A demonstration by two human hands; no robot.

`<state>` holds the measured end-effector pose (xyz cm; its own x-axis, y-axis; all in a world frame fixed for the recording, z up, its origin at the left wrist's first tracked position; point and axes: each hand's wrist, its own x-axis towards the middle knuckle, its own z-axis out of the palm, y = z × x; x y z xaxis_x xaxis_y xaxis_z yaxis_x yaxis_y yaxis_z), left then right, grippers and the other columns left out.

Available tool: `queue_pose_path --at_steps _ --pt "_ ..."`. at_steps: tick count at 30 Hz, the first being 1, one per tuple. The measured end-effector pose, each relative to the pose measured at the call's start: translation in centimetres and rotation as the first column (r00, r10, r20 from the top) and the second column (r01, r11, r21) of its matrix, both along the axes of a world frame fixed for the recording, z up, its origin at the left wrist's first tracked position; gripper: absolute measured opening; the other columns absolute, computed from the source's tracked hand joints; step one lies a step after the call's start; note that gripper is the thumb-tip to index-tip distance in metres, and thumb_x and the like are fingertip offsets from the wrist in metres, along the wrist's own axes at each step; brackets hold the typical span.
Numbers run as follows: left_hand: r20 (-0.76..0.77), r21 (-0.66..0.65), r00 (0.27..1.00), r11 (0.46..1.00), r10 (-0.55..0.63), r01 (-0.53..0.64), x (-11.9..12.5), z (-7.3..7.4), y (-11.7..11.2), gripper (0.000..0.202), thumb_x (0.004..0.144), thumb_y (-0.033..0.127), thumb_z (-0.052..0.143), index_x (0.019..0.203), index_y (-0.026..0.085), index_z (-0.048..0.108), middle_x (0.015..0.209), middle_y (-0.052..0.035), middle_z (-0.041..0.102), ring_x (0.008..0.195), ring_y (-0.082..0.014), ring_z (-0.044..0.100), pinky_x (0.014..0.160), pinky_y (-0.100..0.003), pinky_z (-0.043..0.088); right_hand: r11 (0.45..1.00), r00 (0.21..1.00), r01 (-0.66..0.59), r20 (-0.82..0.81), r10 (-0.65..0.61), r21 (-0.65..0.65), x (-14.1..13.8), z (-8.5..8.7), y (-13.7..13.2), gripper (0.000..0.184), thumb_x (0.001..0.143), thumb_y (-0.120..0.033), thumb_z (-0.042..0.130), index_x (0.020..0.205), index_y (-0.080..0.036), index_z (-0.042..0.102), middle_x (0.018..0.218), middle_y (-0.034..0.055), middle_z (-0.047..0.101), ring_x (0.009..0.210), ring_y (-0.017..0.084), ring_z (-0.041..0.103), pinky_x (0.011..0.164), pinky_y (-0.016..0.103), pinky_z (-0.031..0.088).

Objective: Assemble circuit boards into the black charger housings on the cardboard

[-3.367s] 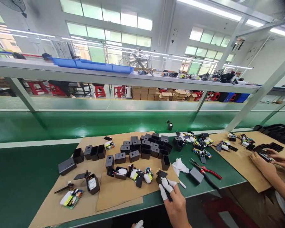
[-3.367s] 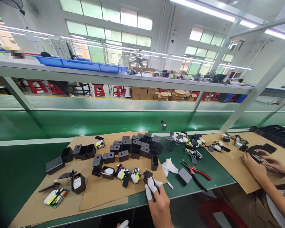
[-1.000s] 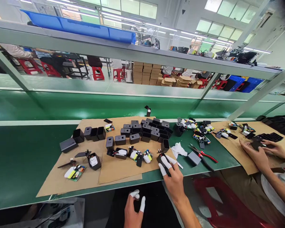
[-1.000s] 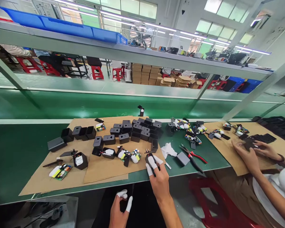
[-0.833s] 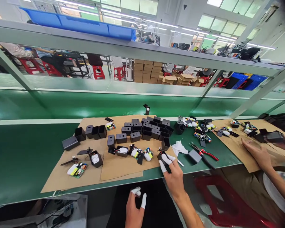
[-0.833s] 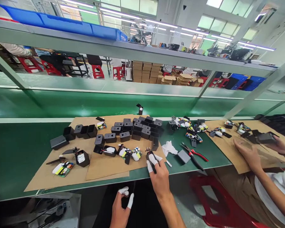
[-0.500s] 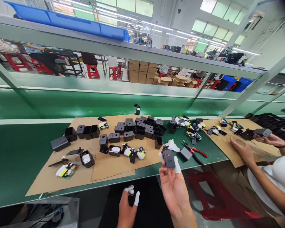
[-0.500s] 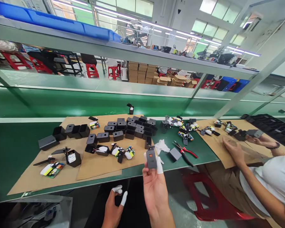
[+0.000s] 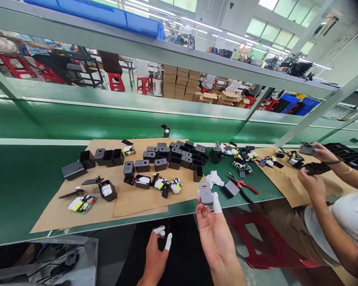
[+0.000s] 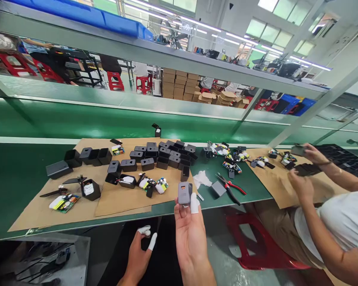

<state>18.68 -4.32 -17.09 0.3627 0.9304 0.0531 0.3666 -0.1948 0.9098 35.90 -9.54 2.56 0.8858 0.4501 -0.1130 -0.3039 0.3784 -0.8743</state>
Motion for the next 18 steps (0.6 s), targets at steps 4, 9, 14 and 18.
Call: queue_pose_path --at_steps 4,9,14,18 --pt "-0.005 0.009 1.0 1.0 0.014 -0.014 -0.1 -0.3 0.1 0.044 0.091 0.064 0.066 0.097 0.021 0.07 0.093 -0.0094 0.076 0.085 -0.0295 0.075 0.08 -0.045 0.063 0.922 0.737 0.359 0.65 -0.186 -0.143 2.8 -0.8 0.8 0.038 0.108 -0.041 0.066 0.142 -0.023 0.065 0.132 0.013 0.078 0.115 0.028 0.078 0.103 0.055 0.065" --pt "-0.016 0.002 1.0 1.0 0.022 -0.022 0.0 -0.2 -0.3 0.039 0.095 0.059 0.065 0.1 0.021 0.072 0.095 -0.0088 0.075 0.088 -0.0289 0.076 0.085 -0.046 0.063 0.894 0.549 0.338 0.833 0.066 -0.294 6.0 -4.4 1.5 0.02 0.1 -0.038 0.074 0.113 -0.025 0.082 0.116 0.0125 0.078 0.113 0.032 0.075 0.108 0.056 0.059" --pt "-0.011 0.004 1.0 1.0 0.028 -0.028 -0.2 -0.2 -0.3 0.04 0.096 0.059 0.066 0.103 0.021 0.073 0.097 -0.0099 0.077 0.089 -0.0291 0.077 0.084 -0.044 0.064 0.841 0.442 0.331 0.858 0.263 -0.428 6.1 -7.7 1.5 0.021 0.104 -0.036 0.067 0.114 -0.027 0.083 0.107 0.0113 0.078 0.105 0.031 0.077 0.097 0.05 0.063" --pt "0.036 0.041 0.993 0.993 0.108 -0.11 -0.2 -0.3 -0.1 0.046 0.096 0.068 0.063 0.095 0.022 0.072 0.088 -0.0094 0.075 0.082 -0.0287 0.076 0.08 -0.043 0.064 0.855 0.366 0.328 0.889 0.276 -0.401 5.7 -6.7 1.0 0.026 0.106 -0.036 0.063 0.123 -0.027 0.081 0.118 0.012 0.081 0.112 0.032 0.078 0.101 0.052 0.062"
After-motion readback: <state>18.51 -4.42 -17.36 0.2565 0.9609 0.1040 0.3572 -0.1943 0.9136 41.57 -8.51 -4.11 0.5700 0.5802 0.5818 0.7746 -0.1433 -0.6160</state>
